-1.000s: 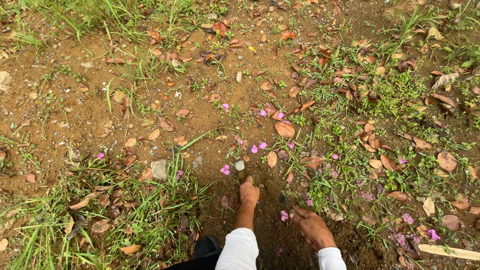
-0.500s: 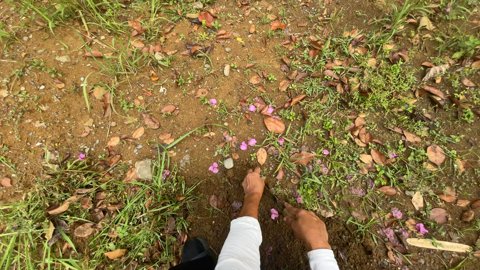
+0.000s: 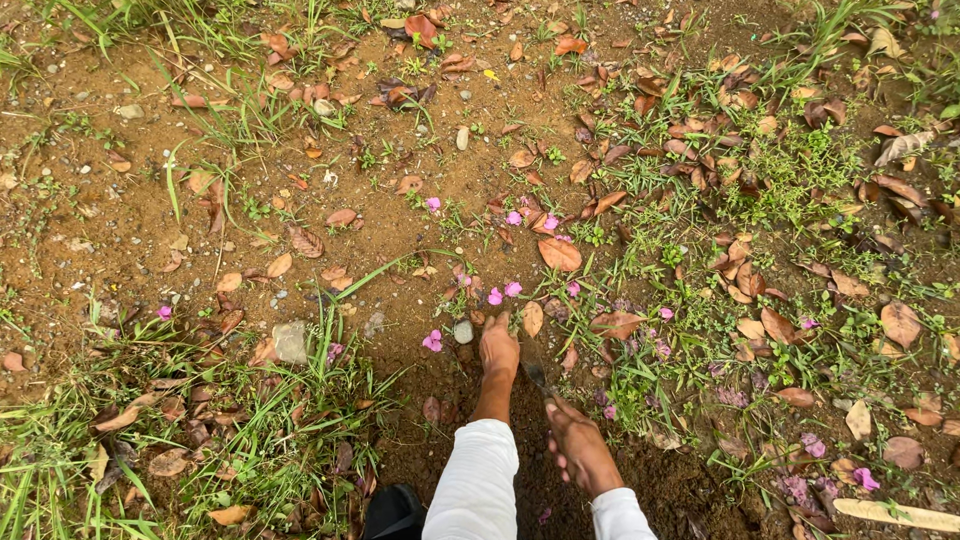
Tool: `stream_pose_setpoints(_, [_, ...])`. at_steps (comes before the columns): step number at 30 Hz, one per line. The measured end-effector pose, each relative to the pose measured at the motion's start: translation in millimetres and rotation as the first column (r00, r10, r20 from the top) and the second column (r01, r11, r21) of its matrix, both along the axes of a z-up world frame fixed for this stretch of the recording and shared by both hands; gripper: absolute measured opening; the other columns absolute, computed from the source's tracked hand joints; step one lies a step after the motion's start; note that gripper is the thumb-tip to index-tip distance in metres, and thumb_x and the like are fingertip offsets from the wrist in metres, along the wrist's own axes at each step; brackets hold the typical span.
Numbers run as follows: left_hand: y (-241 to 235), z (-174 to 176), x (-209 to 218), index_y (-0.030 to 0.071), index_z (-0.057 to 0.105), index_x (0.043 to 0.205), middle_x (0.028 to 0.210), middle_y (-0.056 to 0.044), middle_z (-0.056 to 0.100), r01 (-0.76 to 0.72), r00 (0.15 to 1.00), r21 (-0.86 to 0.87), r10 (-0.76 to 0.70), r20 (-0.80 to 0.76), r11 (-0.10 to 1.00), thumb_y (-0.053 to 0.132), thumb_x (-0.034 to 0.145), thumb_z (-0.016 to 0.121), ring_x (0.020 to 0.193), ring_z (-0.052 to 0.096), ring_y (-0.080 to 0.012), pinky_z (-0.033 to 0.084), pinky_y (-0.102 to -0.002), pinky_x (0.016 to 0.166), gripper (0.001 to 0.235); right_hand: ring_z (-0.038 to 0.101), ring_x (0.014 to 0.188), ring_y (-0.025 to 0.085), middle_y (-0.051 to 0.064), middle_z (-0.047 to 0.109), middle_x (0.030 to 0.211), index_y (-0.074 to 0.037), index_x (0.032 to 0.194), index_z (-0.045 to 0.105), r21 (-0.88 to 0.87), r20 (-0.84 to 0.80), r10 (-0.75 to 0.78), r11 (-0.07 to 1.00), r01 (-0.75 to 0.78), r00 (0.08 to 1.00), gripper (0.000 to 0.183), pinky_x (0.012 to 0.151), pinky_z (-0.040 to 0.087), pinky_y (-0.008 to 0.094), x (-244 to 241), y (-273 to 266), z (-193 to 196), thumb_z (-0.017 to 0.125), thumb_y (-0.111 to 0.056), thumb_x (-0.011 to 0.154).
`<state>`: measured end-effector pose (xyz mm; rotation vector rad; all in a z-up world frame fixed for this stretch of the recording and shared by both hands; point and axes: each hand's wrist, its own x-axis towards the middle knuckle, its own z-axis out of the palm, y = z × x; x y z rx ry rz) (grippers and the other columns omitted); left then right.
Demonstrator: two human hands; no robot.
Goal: The person uses a small hand hoe to loosen the soil and remove weeds from a patch of ground. They repeatedly scrape the soil surface and pull out small plants by hand, discarding the debris nearby.
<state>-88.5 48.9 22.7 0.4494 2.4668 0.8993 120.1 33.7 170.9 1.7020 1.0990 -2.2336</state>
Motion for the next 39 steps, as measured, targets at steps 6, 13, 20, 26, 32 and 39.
stream_pose_setpoints(6, [5.4,-2.6,-5.4,0.014,0.066,0.132,0.147,-0.018,0.055,0.139,0.970,-0.090,-0.154,-0.190,0.986,0.003,0.089,0.069,0.135,0.054,-0.0345,0.044,-0.042,0.114,0.045,0.040,0.039,0.014,0.004,0.054,0.062,-0.025,0.159,0.041,-0.010,-0.050,-0.081,0.997,0.080,0.995,0.061,0.032,0.035,0.032,-29.7,1.2,-18.1,0.056,-0.036,0.101])
stream_pose_setpoints(13, [23.7,-19.3,-14.6,0.007,0.070,0.122,0.137,-0.019,0.064,0.219,0.928,-0.113,-0.243,-0.282,0.969,-0.006,0.086,0.063,0.128,0.059,-0.0365,0.049,-0.045,0.108,0.039,0.039,0.037,0.015,0.004,0.049,0.060,-0.029,0.157,0.045,0.048,0.014,-0.086,0.995,0.085,0.996,0.058,0.032,0.034,0.034,-50.7,-7.4,-18.7,0.056,-0.037,0.101])
stream_pose_setpoints(20, [24.1,-27.0,-15.1,-0.001,0.063,0.124,0.131,-0.024,0.063,0.159,0.974,-0.126,-0.176,-0.142,0.979,-0.006,0.083,0.065,0.123,0.061,-0.0393,0.051,-0.045,0.106,0.041,0.057,0.065,0.026,0.009,0.065,0.085,-0.033,0.156,0.045,0.678,0.183,0.251,0.668,-0.307,0.951,0.055,0.060,0.046,0.044,-22.4,-7.6,-45.8,0.055,-0.043,0.103])
stream_pose_setpoints(26, [-0.2,-49.2,-5.8,-0.006,0.058,0.128,0.129,-0.028,0.061,0.004,0.986,0.025,0.000,-0.165,1.000,-0.006,0.079,0.067,0.126,0.057,-0.0418,0.047,-0.044,0.110,0.050,0.070,0.109,0.032,0.004,0.073,0.124,-0.045,0.156,0.034,0.581,0.536,0.380,0.483,-0.656,0.754,0.056,0.097,0.056,0.044,-1.7,-30.8,-29.7,0.047,-0.046,0.102])
stream_pose_setpoints(32, [-30.8,-37.8,46.2,0.000,0.049,0.142,0.146,-0.025,0.046,-0.061,0.998,0.113,0.063,-0.013,0.992,0.002,0.087,0.065,0.138,0.045,-0.0393,0.039,-0.044,0.117,0.057,0.074,0.098,0.024,0.008,0.079,0.114,-0.051,0.151,0.042,0.497,0.513,0.236,0.702,-0.510,0.825,0.050,0.096,0.054,0.042,61.8,-40.0,-30.0,0.049,-0.051,0.102])
stream_pose_setpoints(39, [-66.8,11.0,87.6,0.014,0.043,0.154,0.167,-0.016,0.026,0.074,0.964,-0.074,-0.053,0.261,0.994,0.022,0.101,0.063,0.152,0.030,-0.0346,0.028,-0.044,0.126,0.057,0.038,0.044,0.013,0.002,0.063,0.069,-0.027,0.141,0.067,0.201,-0.052,-0.330,0.921,0.334,0.942,0.048,0.040,0.031,0.036,143.9,-66.4,-52.9,0.067,-0.035,0.094])
